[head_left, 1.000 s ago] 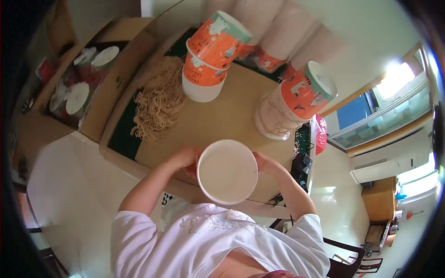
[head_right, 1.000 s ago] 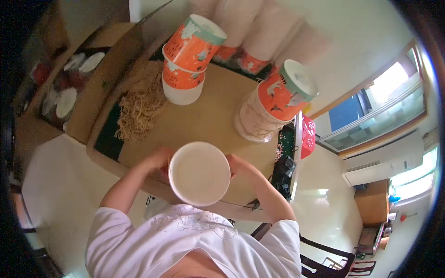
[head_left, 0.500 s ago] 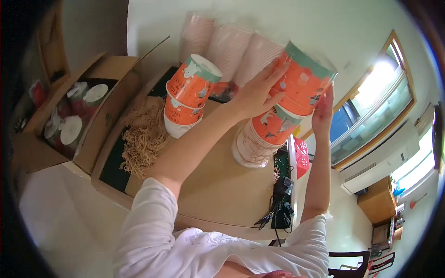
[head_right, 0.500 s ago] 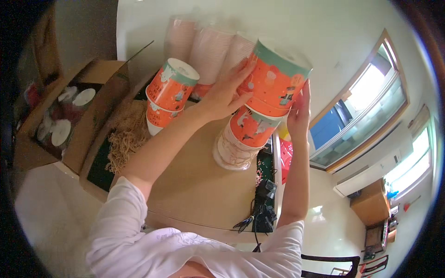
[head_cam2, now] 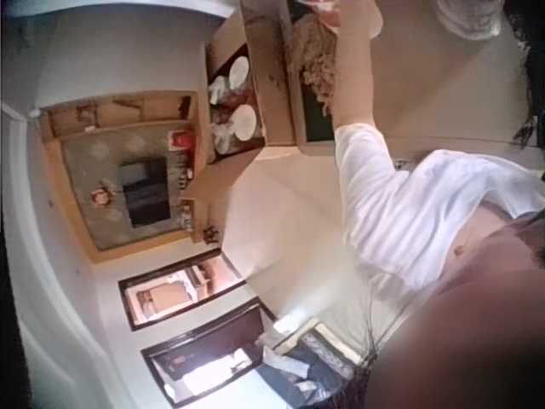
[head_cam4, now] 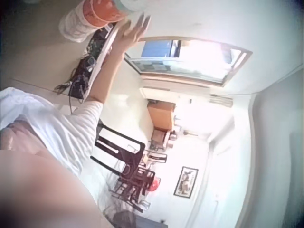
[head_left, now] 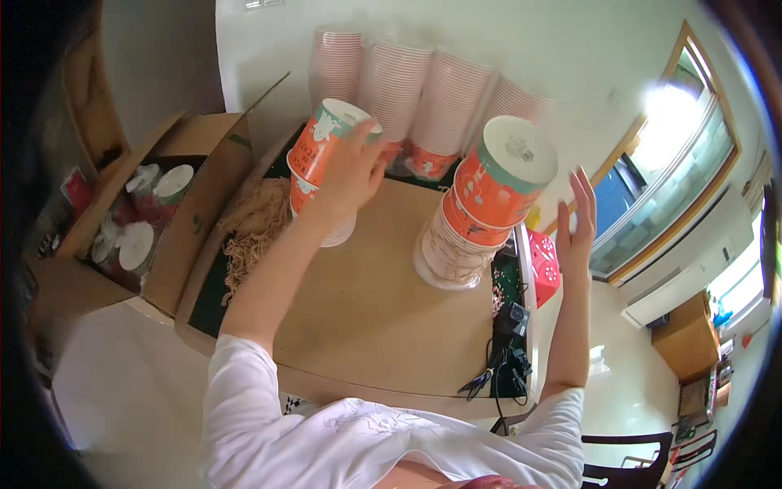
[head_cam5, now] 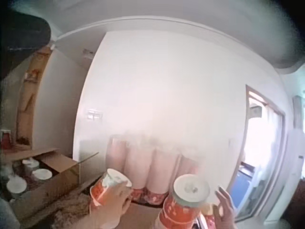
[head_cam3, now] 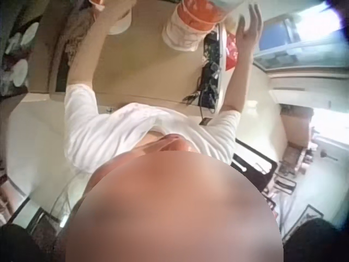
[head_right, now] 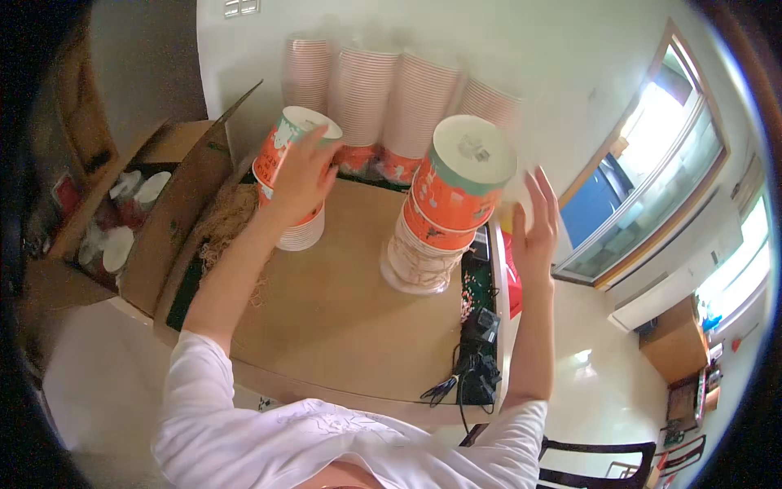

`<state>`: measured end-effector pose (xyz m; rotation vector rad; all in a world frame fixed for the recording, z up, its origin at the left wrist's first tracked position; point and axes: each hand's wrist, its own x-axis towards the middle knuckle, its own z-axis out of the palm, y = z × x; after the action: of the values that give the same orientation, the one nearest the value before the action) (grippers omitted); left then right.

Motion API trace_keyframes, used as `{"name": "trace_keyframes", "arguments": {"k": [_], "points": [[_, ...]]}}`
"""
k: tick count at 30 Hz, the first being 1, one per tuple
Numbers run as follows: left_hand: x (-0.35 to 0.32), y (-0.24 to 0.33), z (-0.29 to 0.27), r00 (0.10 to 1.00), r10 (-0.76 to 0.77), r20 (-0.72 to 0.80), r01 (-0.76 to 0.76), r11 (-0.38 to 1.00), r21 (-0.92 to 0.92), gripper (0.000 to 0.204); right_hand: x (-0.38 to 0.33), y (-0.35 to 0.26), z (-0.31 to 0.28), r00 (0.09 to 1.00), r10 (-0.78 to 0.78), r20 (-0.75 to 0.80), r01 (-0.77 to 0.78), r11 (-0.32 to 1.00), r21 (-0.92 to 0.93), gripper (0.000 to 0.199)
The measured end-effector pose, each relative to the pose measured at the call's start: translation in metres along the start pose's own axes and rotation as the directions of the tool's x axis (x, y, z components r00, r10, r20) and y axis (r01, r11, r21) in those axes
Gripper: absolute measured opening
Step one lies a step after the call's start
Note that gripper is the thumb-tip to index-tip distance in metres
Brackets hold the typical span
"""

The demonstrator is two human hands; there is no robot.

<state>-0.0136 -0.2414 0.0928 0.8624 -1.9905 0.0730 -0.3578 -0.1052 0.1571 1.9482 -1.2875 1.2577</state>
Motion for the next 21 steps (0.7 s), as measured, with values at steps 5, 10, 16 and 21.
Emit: {"name": "trace_keyframes", "arguments": {"k": [5, 10, 16, 21], "points": [[0.037, -0.030, -0.011, 0.980, -0.046, 0.192, -0.073, 0.820, 0.567, 0.029, 0.043, 0.039, 0.027, 0.955, -0.104, 0.276, 0.150, 0.977, -0.151, 0.029], [0.045, -0.036, -0.031, 0.932, -0.148, 0.330, -0.041, 0.863, 0.504, 0.016, 0.032, 0.051, 0.036, 0.893, 0.122, 0.433, -0.135, 0.991, 0.000, 0.029], [0.037, 0.000, -0.092, 0.980, -0.073, 0.183, -0.012, 0.905, 0.425, 0.008, 0.002, 0.024, 0.043, 0.926, 0.184, 0.328, -0.166, 0.983, -0.083, 0.029], [-0.030, 0.060, -0.128, 0.977, -0.204, -0.060, 0.161, 0.893, -0.421, 0.011, -0.023, -0.061, 0.045, 0.908, 0.404, 0.108, -0.404, 0.780, 0.477, 0.026]]}}
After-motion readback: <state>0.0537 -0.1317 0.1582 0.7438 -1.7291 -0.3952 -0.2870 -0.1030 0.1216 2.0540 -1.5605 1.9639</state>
